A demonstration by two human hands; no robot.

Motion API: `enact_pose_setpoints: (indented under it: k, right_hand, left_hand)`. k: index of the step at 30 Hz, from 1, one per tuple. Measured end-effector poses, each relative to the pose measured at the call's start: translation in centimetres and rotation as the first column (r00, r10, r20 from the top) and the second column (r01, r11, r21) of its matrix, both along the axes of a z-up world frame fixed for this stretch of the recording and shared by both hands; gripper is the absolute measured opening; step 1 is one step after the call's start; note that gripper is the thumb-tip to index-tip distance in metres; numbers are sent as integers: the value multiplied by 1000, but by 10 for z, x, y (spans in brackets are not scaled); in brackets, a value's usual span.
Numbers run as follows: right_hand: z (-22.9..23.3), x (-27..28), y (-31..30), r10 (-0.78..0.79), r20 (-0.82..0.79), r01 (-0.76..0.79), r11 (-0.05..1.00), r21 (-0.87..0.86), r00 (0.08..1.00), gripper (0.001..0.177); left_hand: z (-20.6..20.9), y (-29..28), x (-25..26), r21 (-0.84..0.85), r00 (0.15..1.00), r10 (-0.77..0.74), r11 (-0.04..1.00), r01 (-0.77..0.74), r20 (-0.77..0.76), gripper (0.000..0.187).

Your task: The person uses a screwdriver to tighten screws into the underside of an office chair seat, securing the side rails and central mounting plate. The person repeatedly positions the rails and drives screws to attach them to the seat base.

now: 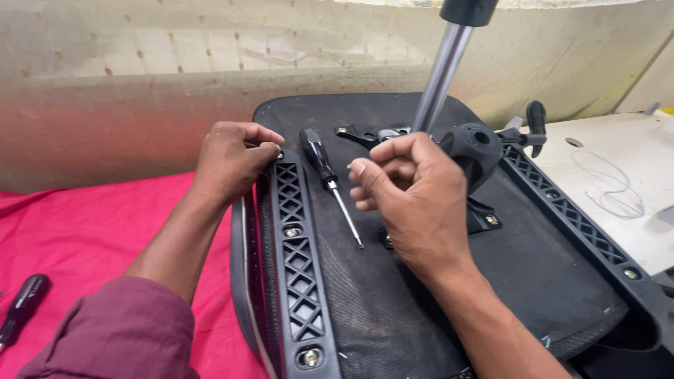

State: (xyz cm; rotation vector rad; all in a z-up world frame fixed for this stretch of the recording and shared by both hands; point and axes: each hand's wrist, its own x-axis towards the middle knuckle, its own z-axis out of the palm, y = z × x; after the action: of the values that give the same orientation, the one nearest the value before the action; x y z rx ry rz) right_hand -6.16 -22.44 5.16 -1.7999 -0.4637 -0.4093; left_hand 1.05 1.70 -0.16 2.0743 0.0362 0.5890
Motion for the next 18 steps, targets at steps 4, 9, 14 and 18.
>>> enact_pose_setpoints:
  k: [4,9,14,18]
  right_hand:
    - [11,5,-31,-89,286,94,996,-6,954,13]
    - [13,15,-83,-161,504,131,987,93,848,11]
    - [-8,35,-128,-341,278,248,914,320,898,9]
    - [-22,55,-156,-365,31,337,886,318,930,8]
  left_hand:
    - [1,0,1,3,999,14,1000,-14,-31,20]
    - [-6,-3,-5,12,1000,14,1000,-14,8,21]
    - [-11,-13,-7,-139,999,32,990,-36,-29,20]
    - [-10,-17,-7,-68,996,84,994,-84,-1,21]
